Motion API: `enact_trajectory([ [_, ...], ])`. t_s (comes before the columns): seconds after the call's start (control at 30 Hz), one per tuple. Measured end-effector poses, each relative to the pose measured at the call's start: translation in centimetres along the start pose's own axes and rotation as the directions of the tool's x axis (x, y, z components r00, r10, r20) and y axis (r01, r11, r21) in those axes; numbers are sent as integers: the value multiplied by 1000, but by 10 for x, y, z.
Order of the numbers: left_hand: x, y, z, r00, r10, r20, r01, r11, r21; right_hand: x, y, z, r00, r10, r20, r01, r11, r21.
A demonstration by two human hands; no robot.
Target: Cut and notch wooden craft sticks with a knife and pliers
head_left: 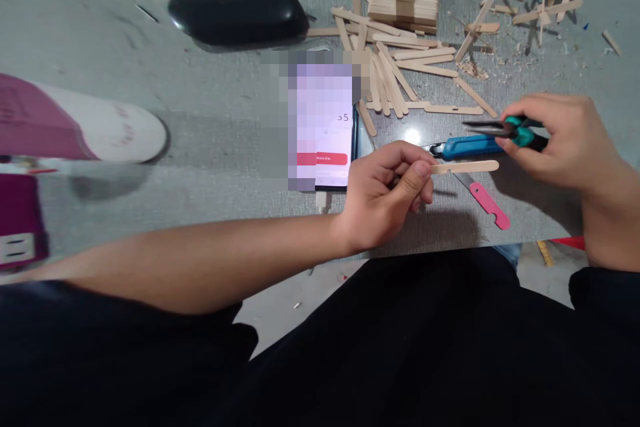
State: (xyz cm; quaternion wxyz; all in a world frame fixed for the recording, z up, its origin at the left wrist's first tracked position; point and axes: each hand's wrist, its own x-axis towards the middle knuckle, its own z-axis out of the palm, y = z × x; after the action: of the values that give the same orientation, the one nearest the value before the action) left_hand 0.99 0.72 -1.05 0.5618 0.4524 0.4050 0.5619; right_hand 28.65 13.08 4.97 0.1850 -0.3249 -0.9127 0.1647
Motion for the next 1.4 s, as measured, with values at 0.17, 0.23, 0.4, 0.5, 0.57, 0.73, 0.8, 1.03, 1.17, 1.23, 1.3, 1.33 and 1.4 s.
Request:
enact_trajectory([
  [0.17, 0, 2, 0, 999, 29, 34, -29, 1000, 2, -5, -11, -1, 985, -34, 167, 24, 998, 63],
  [0.23, 1, 2, 0, 997, 53, 48, -53, 999, 5, -5, -15, -4, 974, -35, 223, 18, 997, 74],
  [0.4, 2, -1, 1, 997, 56, 52, -57, 998, 9, -2, -19, -14, 952, 2, 306, -30, 996, 89],
  [0.5, 1, -1, 1, 995, 83, 61, -84, 996, 11, 1, -22, -17, 942, 22, 334, -60, 993, 105],
  [0.57, 1, -1, 2, 993, 98, 68, -99, 995, 21, 2, -24, -18, 934, 29, 355, -76, 990, 119],
  [0.73, 0, 2, 2, 986, 132, 104, -140, 988, 65, 2, -25, -21, 910, 12, 415, -88, 983, 164],
  [0.8, 0, 4, 1, 985, 136, 111, -145, 986, 77, 1, -26, -23, 900, 14, 436, -94, 983, 160],
  [1.03, -2, 2, 2, 987, 151, 61, -157, 980, 123, 0, -34, -25, 898, 89, 430, -138, 987, 83],
  [1.17, 0, 0, 2, 989, 141, 47, -145, 985, 96, -2, -37, -25, 916, 76, 395, -96, 995, 32],
  [1.23, 1, 0, 2, 989, 132, 60, -136, 988, 76, -4, -36, -25, 921, 81, 381, -94, 995, 15],
  [1.3, 2, 1, 2, 989, 126, 74, -132, 989, 68, -4, -34, -24, 928, 65, 366, -80, 997, 24],
  [1.33, 2, 1, 2, 989, 127, 78, -132, 989, 70, -4, -33, -24, 930, 49, 363, -67, 997, 39],
  [1.4, 1, 2, 2, 988, 133, 78, -140, 986, 85, -3, -33, -24, 926, 30, 376, -58, 996, 62],
])
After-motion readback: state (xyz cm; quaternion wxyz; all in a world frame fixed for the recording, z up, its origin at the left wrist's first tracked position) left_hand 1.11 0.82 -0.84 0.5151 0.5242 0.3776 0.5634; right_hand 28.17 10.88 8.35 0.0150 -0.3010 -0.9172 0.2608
